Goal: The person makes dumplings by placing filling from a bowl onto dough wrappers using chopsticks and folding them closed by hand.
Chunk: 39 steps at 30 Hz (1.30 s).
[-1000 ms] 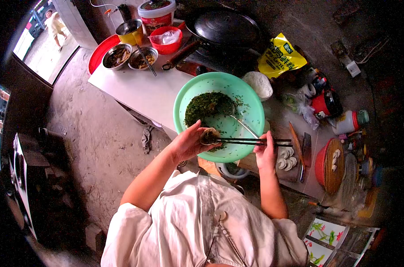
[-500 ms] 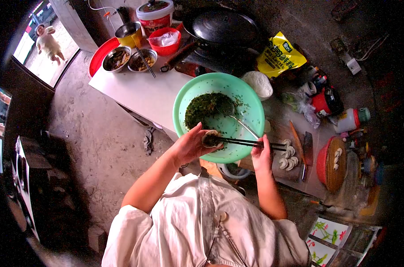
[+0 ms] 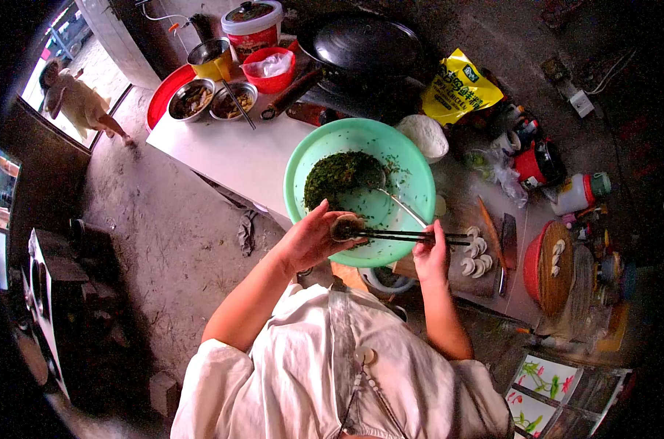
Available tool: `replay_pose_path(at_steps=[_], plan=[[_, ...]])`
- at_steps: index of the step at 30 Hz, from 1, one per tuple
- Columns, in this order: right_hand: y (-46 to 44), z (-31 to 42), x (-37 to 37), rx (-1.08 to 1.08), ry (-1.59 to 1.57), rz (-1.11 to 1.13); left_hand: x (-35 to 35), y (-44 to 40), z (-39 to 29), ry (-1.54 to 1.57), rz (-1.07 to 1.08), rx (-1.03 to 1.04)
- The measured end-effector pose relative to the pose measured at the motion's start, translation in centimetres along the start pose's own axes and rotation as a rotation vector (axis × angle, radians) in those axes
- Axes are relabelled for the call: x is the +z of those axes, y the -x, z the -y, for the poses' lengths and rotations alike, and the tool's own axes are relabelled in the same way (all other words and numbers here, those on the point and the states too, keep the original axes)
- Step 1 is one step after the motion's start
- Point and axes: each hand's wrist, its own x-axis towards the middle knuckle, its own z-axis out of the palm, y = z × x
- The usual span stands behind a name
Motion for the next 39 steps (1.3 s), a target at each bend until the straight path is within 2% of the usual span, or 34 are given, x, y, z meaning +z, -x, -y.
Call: replay_pose_path(at_steps=[4, 9, 12, 15, 17, 18, 19, 21, 23, 24, 29, 31, 33, 35, 37, 39], plan=[[0.1, -0.6, -0.1, -0.045, 0.171, 0.031, 0.3, 0.2, 0.2, -0.014, 0.012, 0.013], [0.1, -0.2, -0.1, -0.025, 0.156, 0.024, -0.3, 0.5, 0.4, 0.006, 0.02, 0.019], [-0.1, -0.2, -0.3, -0.003, 0.038, 0.026, -0.5, 0.7, 0.4, 0.051, 0.033, 0.024], [-0.1, -0.1, 0.2, -0.045, -0.006, -0.045, -1.2, 0.8, 0.5, 0.092, 0.019, 0.076], [0.4, 0.2, 0.9, -0.221, -0.01, 0.016, -2.0, 1.2, 0.2, 0.076, 0.007, 0.213], [0.6, -0.2, 1.2, -0.343, 0.171, 0.035, -2.7, 1.2, -0.1, 0.076, -0.006, 0.249], [1.5, -0.1, 2.0, -0.465, 0.646, 0.083, -3.3, 1.4, -0.2, 0.076, -0.003, 0.248], [-1.8, -2.2, -0.3, -1.047, 1.267, 0.537, -3.9, 1.7, -0.3, 0.13, -0.013, 0.278], [-1.6, -3.3, -0.1, -0.523, 1.214, 0.811, -2.9, 2.4, -0.5, 0.128, -0.037, 0.262], [-1.7, -3.7, -0.5, -0.909, 1.679, 0.902, -2.7, 2.6, -0.5, 0.143, -0.02, 0.239], [-0.4, -3.2, -1.3, -0.829, 1.877, 0.977, -1.5, 3.4, -0.3, 0.163, -0.013, 0.185], [1.2, -1.6, -0.7, -0.983, 2.049, 1.041, -0.7, 3.8, -0.2, 0.131, 0.015, 0.174], [2.3, -0.3, 0.4, -1.058, 2.08, 1.057, 0.4, 4.1, -0.2, 0.099, 0.045, 0.163], [2.6, -0.1, 2.2, -0.929, 1.801, 0.993, 1.5, 4.2, 0.0, 0.089, 0.059, 0.147], [5.7, 0.6, 5.8, -1.026, 1.45, 0.898, 1.8, 3.8, 0.4, 0.079, 0.061, 0.134], [7.3, 0.6, 7.6, -1.229, 1.323, 0.854, 2.8, 3.8, 0.7, 0.029, 0.059, 0.101]])
